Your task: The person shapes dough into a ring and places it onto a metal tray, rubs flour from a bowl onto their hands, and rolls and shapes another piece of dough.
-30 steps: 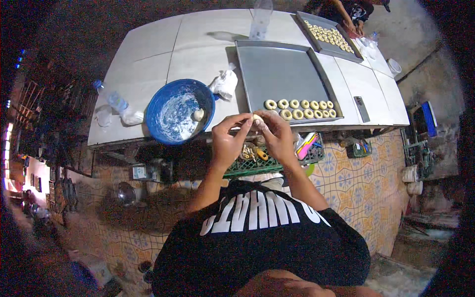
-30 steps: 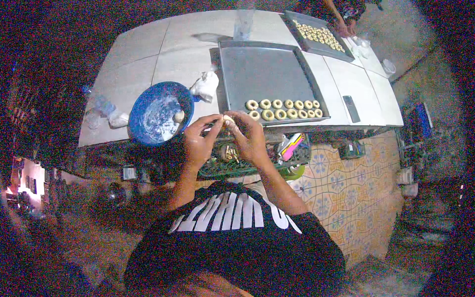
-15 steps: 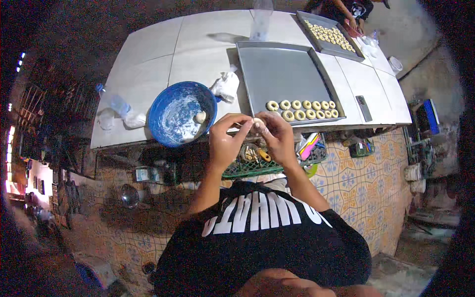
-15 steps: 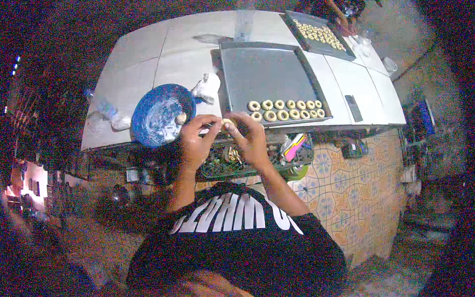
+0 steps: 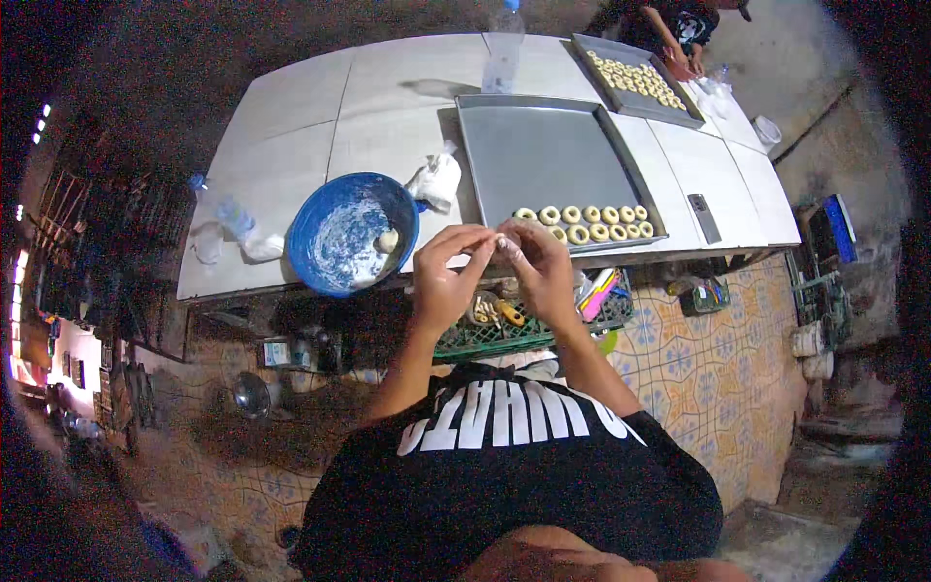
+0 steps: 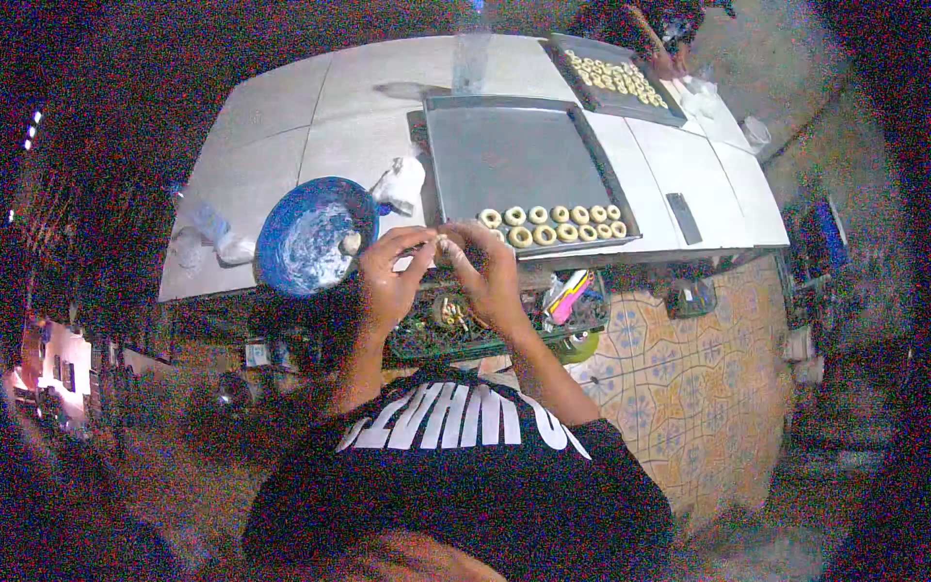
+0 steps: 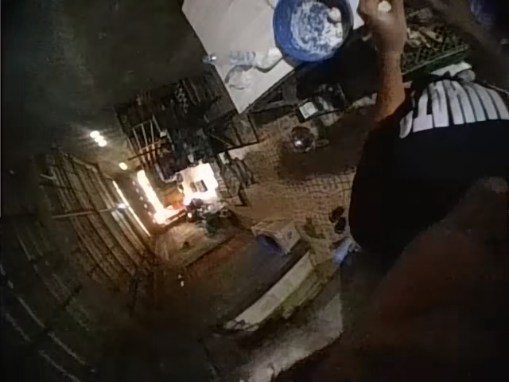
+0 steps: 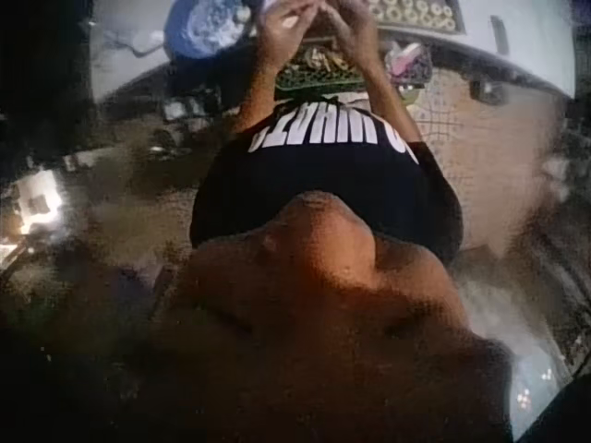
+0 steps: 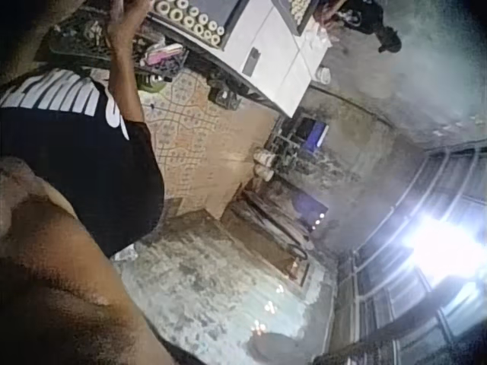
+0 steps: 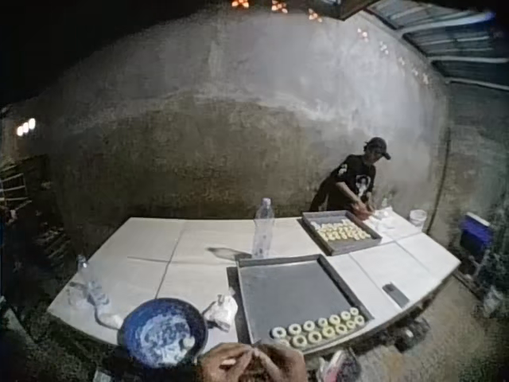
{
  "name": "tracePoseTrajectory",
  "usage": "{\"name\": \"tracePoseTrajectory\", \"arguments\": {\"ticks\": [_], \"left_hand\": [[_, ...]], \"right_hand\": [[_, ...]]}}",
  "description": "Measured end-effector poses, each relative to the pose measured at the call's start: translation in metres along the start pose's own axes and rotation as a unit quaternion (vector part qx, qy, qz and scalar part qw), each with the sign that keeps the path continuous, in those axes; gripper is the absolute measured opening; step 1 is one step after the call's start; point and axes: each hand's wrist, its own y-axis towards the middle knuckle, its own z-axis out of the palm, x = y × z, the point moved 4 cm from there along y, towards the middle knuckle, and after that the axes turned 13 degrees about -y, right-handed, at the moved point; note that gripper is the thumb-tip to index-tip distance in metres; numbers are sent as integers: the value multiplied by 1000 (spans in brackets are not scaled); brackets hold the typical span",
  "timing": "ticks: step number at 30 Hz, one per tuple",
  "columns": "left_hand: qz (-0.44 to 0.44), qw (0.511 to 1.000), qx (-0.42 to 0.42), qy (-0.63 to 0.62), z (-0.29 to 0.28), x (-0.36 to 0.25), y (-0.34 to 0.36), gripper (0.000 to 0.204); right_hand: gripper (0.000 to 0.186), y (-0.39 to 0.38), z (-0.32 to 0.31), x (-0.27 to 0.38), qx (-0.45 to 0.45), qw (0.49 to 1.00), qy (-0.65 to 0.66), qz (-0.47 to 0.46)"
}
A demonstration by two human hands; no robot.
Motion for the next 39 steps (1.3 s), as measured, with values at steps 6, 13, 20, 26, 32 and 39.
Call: {"name": "tracePoseTrajectory", "arguments": {"ticks": [6, 13, 20, 26, 32, 39], "left_hand": [[-8, 1000, -6, 10, 10, 6, -3, 32], [23, 998, -20, 59, 19, 2, -7, 30], [-2, 998, -21, 67, 31, -1, -11, 30], [11, 997, -12, 75, 34, -5, -13, 28], [40, 995, -14, 93, 29, -1, -17, 22], [4, 996, -20, 90, 26, 4, -17, 20]], "right_hand": [[38, -1, -7, -3, -24, 999, 31, 30], [33, -15, -8, -2, 5, 990, 99, 102], [30, -19, -12, -9, -29, 996, 65, 53], [31, -30, -16, -32, -24, 997, 30, 62], [33, -34, -12, -17, -27, 997, 44, 51], [33, -40, -7, -37, -26, 984, 132, 121]]}}
